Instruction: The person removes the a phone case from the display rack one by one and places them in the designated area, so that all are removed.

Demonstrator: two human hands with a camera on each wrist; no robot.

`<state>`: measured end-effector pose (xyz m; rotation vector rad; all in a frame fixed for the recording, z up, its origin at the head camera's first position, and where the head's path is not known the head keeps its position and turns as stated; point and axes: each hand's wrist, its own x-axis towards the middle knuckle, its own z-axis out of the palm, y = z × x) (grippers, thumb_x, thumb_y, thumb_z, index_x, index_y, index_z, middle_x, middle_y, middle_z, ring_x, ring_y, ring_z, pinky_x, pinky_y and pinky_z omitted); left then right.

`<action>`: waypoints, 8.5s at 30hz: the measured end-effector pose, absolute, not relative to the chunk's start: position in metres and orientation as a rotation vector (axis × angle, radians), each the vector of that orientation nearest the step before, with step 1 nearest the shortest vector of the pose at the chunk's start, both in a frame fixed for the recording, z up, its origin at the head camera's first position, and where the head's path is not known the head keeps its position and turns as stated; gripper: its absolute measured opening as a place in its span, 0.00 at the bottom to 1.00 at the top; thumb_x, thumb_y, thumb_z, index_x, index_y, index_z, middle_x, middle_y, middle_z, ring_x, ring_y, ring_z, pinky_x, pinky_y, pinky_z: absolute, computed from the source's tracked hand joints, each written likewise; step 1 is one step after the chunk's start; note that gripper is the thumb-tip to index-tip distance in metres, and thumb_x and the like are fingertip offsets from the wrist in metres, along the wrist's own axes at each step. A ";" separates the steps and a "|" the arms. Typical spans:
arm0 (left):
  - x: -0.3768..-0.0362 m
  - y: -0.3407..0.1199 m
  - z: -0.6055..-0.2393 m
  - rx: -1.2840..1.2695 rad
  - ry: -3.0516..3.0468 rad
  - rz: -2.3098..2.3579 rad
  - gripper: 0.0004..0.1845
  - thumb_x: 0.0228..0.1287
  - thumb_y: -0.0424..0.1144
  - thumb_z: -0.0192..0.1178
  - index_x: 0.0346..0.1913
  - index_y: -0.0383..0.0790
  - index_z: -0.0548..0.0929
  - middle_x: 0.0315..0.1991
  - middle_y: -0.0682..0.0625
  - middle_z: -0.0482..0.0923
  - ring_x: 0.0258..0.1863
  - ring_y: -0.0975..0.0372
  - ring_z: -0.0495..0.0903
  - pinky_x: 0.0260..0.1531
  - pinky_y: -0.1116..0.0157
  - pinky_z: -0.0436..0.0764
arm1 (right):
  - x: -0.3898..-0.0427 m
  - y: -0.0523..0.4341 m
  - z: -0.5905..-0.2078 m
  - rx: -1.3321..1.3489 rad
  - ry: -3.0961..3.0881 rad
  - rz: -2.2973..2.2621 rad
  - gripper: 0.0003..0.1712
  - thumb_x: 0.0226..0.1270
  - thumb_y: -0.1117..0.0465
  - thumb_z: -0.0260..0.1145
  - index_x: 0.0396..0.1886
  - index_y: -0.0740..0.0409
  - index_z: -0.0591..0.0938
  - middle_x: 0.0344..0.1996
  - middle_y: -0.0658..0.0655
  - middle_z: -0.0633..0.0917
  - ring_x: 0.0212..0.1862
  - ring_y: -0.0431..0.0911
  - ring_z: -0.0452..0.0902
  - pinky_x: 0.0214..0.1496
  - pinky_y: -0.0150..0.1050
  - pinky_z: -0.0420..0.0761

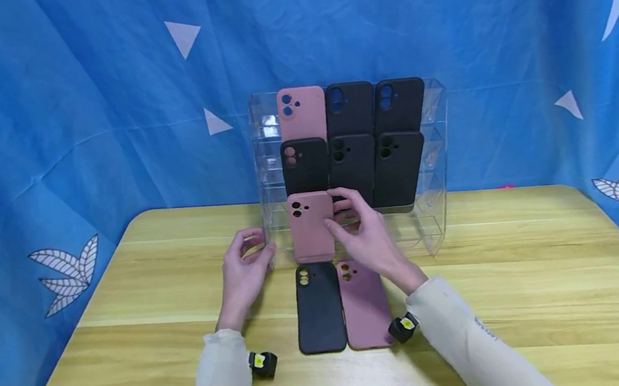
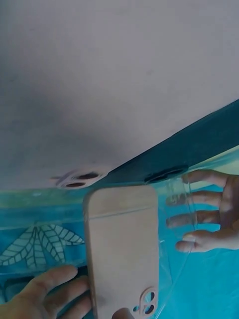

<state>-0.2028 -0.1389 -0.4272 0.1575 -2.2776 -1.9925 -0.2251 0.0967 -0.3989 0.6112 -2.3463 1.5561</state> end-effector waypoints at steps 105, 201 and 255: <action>-0.201 -0.140 -0.427 0.159 -2.257 -2.045 0.19 0.69 0.32 0.64 0.60 0.41 0.77 0.60 0.41 0.77 0.55 0.49 0.84 0.42 0.62 0.88 | -0.182 0.184 -0.395 0.342 -2.334 1.899 0.27 0.66 0.73 0.69 0.64 0.62 0.77 0.35 0.39 0.88 0.37 0.36 0.89 0.34 0.38 0.90; -0.200 -0.140 -0.429 0.137 -2.257 -2.039 0.18 0.70 0.33 0.64 0.60 0.42 0.77 0.60 0.42 0.77 0.56 0.48 0.84 0.44 0.60 0.87 | -0.158 0.232 -0.427 0.051 -2.889 1.653 0.25 0.66 0.65 0.71 0.62 0.65 0.79 0.50 0.68 0.85 0.41 0.47 0.89 0.33 0.40 0.90; -0.201 -0.141 -0.429 0.140 -2.248 -2.057 0.18 0.69 0.32 0.64 0.60 0.42 0.77 0.60 0.42 0.77 0.55 0.49 0.83 0.42 0.61 0.87 | -0.178 0.236 -0.370 0.290 -2.466 1.369 0.18 0.71 0.64 0.67 0.58 0.63 0.83 0.38 0.39 0.85 0.37 0.29 0.85 0.37 0.34 0.89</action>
